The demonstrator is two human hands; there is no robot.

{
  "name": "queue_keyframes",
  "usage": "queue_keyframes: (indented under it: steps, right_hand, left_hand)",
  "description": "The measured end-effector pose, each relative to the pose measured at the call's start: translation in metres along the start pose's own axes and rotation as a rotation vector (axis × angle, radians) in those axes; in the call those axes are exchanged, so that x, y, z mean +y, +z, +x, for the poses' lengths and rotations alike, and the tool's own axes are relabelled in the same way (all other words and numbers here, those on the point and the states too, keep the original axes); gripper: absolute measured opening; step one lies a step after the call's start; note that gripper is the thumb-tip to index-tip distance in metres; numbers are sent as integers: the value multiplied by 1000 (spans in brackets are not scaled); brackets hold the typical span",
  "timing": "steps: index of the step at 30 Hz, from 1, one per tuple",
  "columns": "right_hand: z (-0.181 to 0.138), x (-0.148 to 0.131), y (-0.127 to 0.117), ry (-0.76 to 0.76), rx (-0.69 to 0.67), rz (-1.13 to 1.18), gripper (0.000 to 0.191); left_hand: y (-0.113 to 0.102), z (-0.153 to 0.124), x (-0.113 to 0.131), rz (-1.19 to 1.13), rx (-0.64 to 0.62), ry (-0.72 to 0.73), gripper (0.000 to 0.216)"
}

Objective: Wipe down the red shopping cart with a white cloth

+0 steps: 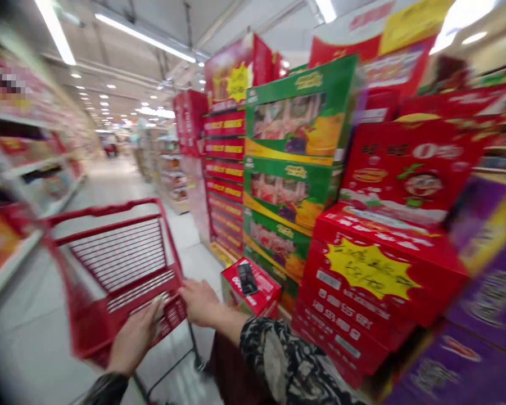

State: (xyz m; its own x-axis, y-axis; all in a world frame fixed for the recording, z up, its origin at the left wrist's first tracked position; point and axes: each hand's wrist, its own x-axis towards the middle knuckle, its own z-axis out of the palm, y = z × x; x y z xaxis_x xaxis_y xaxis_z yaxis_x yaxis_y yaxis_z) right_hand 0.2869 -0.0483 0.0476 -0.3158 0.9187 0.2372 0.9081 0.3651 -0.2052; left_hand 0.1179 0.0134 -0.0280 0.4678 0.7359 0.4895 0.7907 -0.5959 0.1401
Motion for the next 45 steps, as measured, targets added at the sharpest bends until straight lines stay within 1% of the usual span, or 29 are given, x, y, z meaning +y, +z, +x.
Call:
queue_keyframes:
  steps: [1, 2, 5, 7, 10, 13, 15, 16, 18, 20, 23, 25, 27, 29, 32, 34, 36, 39, 45]
  right_hand:
    - [4, -4, 8, 15, -4, 41, 46]
    - [9, -7, 17, 36, -15, 69, 49]
    - [17, -13, 39, 64, -71, 79, 54]
    - [16, -12, 50, 58, -126, 74, 56]
    - [8, -2, 61, 7, -142, 72, 60]
    - [2, 11, 67, -49, -115, 89, 62]
    - [2, 16, 70, -55, -91, 121, 61]
    - [3, 17, 71, -52, -75, 138, 61]
    - [5, 17, 72, -54, -44, 164, 59]
    - [8, 15, 71, -64, -27, 175, 58]
    - [10, 12, 67, -57, -49, 175, 57]
    - [12, 13, 64, -40, -73, 167, 56]
    - [14, 16, 62, -31, -85, 158, 57]
    - [16, 21, 62, -33, -94, 155, 58]
    - [21, 28, 65, -41, -115, 158, 60]
    - [23, 31, 66, -44, -122, 161, 61]
    - [24, 32, 67, -50, -127, 167, 62]
    - [23, 31, 67, -62, -141, 188, 62]
    - [19, 38, 66, -74, -160, 210, 68]
  left_hand:
    - [-9, -14, -9, 35, -8, -39, 34]
    - [-15, -22, -12, 61, -19, -61, 34]
    - [-17, -28, -6, 98, -49, -70, 35]
    - [-16, -30, -5, 90, -66, -57, 36]
    - [-29, -48, -17, 60, -107, -31, 37]
    - [-51, -72, -38, 35, -143, -13, 37]
    - [-60, -80, -46, 31, -146, -12, 37]
    - [-60, -81, -46, 31, -138, -20, 37]
    - [-50, -75, -38, 30, -111, -41, 36]
    - [-32, -60, -23, 22, -82, -53, 36]
    - [-5, -35, 0, 34, -60, -57, 35]
    - [4, -23, 8, 57, -55, -60, 34]
    - [3, -20, 8, 75, -53, -57, 33]
    - [-6, -26, -1, 87, -60, -54, 33]
    - [-24, -45, -24, 104, -75, -62, 36]
    - [-34, -59, -38, 119, -61, -90, 37]
    - [-40, -69, -45, 128, -34, -119, 36]
    - [-40, -76, -46, 128, 10, -152, 35]
    - [-32, -76, -31, 155, 55, -179, 32]
